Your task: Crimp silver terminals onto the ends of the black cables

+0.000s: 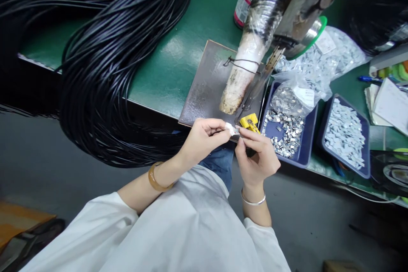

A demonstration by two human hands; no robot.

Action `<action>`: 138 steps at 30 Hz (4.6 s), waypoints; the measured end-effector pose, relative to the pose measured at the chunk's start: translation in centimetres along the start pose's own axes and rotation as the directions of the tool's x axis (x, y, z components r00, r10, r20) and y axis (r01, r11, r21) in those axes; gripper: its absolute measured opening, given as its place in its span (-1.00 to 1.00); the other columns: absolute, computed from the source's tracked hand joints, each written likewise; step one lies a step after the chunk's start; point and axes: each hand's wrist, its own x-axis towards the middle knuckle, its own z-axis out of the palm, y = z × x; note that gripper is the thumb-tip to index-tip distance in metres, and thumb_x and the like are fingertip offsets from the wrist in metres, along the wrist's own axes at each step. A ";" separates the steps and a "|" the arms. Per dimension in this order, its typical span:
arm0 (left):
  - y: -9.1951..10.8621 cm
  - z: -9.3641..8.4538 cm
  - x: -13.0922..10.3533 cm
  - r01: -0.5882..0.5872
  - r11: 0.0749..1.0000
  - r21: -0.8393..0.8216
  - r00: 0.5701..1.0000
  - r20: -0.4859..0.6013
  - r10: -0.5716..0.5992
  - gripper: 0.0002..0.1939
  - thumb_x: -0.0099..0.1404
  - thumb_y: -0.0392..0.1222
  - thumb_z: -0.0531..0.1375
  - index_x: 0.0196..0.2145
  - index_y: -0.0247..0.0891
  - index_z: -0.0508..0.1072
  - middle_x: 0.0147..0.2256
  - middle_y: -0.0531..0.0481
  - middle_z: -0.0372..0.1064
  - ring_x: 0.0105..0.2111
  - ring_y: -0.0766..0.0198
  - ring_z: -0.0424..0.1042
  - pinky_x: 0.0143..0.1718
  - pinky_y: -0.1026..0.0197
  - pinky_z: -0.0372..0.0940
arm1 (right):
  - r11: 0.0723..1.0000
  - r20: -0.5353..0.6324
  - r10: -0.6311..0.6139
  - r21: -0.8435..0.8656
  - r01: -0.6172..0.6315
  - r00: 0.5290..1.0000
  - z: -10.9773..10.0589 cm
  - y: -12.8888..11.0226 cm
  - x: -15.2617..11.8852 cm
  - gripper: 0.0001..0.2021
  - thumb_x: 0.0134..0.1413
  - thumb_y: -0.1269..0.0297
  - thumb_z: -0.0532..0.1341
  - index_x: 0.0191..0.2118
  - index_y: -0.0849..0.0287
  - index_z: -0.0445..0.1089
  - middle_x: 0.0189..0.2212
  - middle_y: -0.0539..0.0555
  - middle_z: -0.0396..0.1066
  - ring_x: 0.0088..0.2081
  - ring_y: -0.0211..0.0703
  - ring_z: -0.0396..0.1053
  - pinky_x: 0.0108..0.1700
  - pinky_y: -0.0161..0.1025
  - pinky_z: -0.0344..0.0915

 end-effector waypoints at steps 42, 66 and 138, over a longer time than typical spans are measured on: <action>0.5 0.8 0.5 -0.150 0.960 0.237 0.978 -0.108 0.180 -0.90 0.10 -0.29 0.24 -0.51 -0.37 0.53 -0.62 0.12 0.23 -0.62 0.52 0.01 -0.62 0.43 0.00 | 1.000 0.010 -0.005 -0.012 0.005 1.000 0.3 -0.4 1.6 -0.74 0.03 0.60 0.36 -0.19 0.13 0.48 -0.18 0.06 0.59 -0.16 -0.21 0.57 -0.06 -0.23 0.56; -0.4 -1.1 -1.0 -0.160 0.954 0.255 0.980 0.153 0.124 -0.73 0.36 -0.19 0.19 -0.46 -0.37 0.51 -0.60 0.06 0.33 -0.58 0.45 0.24 -0.50 0.37 0.17 | 0.974 0.076 0.137 0.173 -0.148 0.988 -0.2 -0.1 1.3 -0.81 0.16 0.56 0.27 -0.20 0.11 0.41 -0.29 -0.02 0.55 -0.23 -0.25 0.56 -0.15 -0.23 0.54; -1.2 -0.7 -0.1 -0.155 0.976 0.151 0.988 0.004 0.156 -0.84 0.25 -0.21 0.28 -0.31 -0.37 0.62 -0.53 0.03 0.44 -0.52 0.42 0.34 -0.45 0.38 0.28 | 1.000 -0.053 0.002 0.001 -0.002 0.999 0.2 0.3 0.1 -0.79 0.12 0.53 0.32 -0.17 0.10 0.42 -0.21 0.03 0.61 -0.20 -0.16 0.62 -0.14 -0.19 0.60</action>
